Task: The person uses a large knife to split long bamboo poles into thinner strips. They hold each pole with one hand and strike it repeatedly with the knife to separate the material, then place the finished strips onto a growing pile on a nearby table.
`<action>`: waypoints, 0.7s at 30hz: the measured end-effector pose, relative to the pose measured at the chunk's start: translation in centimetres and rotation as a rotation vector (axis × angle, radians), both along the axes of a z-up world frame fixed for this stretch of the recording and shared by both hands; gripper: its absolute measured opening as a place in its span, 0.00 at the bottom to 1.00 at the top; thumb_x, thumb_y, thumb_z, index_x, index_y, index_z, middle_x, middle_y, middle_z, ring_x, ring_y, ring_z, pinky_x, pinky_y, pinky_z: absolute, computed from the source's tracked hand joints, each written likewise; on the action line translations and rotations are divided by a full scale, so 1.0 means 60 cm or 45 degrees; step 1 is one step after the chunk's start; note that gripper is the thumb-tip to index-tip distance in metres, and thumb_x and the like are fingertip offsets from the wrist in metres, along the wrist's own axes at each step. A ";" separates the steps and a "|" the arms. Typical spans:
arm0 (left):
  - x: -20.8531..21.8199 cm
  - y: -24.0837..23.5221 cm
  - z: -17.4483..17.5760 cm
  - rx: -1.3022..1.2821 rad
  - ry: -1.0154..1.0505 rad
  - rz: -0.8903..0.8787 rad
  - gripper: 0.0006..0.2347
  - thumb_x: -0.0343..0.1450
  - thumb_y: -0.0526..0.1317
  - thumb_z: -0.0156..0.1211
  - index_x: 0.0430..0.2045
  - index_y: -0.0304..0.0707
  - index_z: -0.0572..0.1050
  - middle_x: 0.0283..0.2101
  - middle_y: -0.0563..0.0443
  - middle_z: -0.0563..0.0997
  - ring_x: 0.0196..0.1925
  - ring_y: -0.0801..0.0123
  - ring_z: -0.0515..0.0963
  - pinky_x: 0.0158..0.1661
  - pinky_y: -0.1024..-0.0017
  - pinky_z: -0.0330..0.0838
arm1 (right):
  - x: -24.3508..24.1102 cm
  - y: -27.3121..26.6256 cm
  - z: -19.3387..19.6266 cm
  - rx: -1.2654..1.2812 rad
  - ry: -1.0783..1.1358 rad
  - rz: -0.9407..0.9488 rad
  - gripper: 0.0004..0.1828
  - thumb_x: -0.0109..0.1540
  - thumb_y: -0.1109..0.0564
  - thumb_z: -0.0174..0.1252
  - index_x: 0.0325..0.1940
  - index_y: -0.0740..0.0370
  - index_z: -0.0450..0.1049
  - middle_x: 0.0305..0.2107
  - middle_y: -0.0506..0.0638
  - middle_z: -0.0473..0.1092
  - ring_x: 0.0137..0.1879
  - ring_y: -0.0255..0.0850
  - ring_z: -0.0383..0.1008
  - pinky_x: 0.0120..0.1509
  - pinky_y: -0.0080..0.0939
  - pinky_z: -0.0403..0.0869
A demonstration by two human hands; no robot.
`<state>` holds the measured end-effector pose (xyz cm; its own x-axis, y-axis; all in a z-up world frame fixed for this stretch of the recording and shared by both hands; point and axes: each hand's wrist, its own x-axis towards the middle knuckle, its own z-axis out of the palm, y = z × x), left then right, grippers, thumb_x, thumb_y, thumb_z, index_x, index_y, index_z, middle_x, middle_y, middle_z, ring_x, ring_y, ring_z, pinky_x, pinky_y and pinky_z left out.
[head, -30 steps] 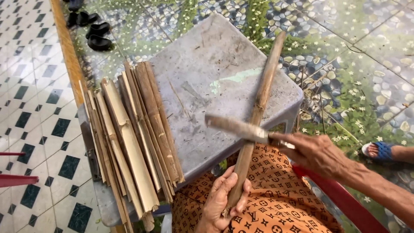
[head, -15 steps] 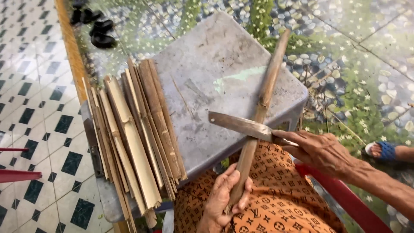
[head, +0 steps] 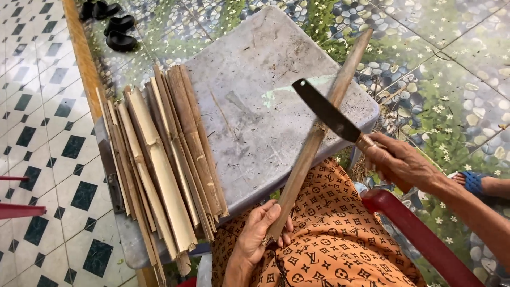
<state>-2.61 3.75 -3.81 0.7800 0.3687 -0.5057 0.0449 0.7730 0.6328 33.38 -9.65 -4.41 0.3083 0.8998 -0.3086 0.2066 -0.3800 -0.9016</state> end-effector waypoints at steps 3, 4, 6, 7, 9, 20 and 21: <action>-0.009 -0.011 0.000 0.253 0.148 -0.042 0.33 0.71 0.49 0.62 0.67 0.25 0.64 0.29 0.46 0.82 0.18 0.72 0.79 0.20 0.78 0.78 | -0.012 0.011 0.043 -0.047 0.055 -0.086 0.25 0.69 0.44 0.45 0.64 0.55 0.73 0.20 0.56 0.72 0.18 0.44 0.72 0.22 0.44 0.76; -0.010 -0.016 -0.004 0.518 0.314 -0.082 0.29 0.72 0.48 0.59 0.67 0.31 0.64 0.31 0.47 0.82 0.19 0.73 0.80 0.20 0.77 0.80 | -0.015 0.011 0.047 0.013 0.080 -0.107 0.28 0.68 0.45 0.45 0.72 0.51 0.63 0.19 0.57 0.71 0.17 0.44 0.69 0.20 0.44 0.73; -0.004 -0.027 -0.011 0.782 0.478 -0.130 0.26 0.74 0.48 0.56 0.67 0.38 0.64 0.33 0.47 0.83 0.19 0.73 0.81 0.20 0.77 0.82 | -0.015 0.007 0.039 0.070 0.104 -0.138 0.35 0.67 0.46 0.45 0.80 0.47 0.53 0.17 0.58 0.70 0.16 0.44 0.67 0.17 0.45 0.71; 0.001 -0.031 -0.013 1.155 0.761 -0.184 0.27 0.73 0.48 0.61 0.68 0.50 0.60 0.36 0.52 0.83 0.23 0.72 0.84 0.22 0.73 0.84 | -0.013 0.007 0.027 0.116 0.164 -0.135 0.35 0.67 0.46 0.45 0.80 0.45 0.53 0.18 0.57 0.70 0.16 0.42 0.68 0.17 0.43 0.71; 0.008 -0.040 -0.012 1.531 1.049 -0.231 0.30 0.71 0.49 0.66 0.68 0.62 0.56 0.38 0.57 0.84 0.26 0.71 0.88 0.24 0.69 0.87 | -0.012 0.009 0.010 0.169 0.225 -0.129 0.34 0.67 0.45 0.45 0.79 0.44 0.54 0.18 0.56 0.71 0.16 0.41 0.68 0.16 0.40 0.70; -0.004 -0.050 -0.080 2.099 0.905 -0.127 0.32 0.73 0.42 0.66 0.72 0.61 0.55 0.49 0.31 0.81 0.22 0.69 0.86 0.28 0.67 0.90 | -0.026 0.008 0.006 0.112 0.063 -0.007 0.36 0.67 0.44 0.43 0.80 0.41 0.50 0.16 0.52 0.69 0.15 0.39 0.68 0.19 0.39 0.71; -0.003 -0.049 -0.075 2.097 0.902 -0.130 0.32 0.73 0.42 0.66 0.72 0.61 0.55 0.49 0.31 0.81 0.22 0.69 0.86 0.28 0.67 0.90 | -0.029 0.008 0.013 0.109 0.062 -0.009 0.36 0.67 0.44 0.43 0.80 0.41 0.50 0.16 0.52 0.69 0.15 0.39 0.68 0.19 0.39 0.71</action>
<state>-2.81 0.80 -8.29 0.6496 0.7560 0.0805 0.6241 -0.5908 0.5114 31.65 -9.15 -3.65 0.3013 0.9213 -0.2457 0.1593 -0.3027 -0.9397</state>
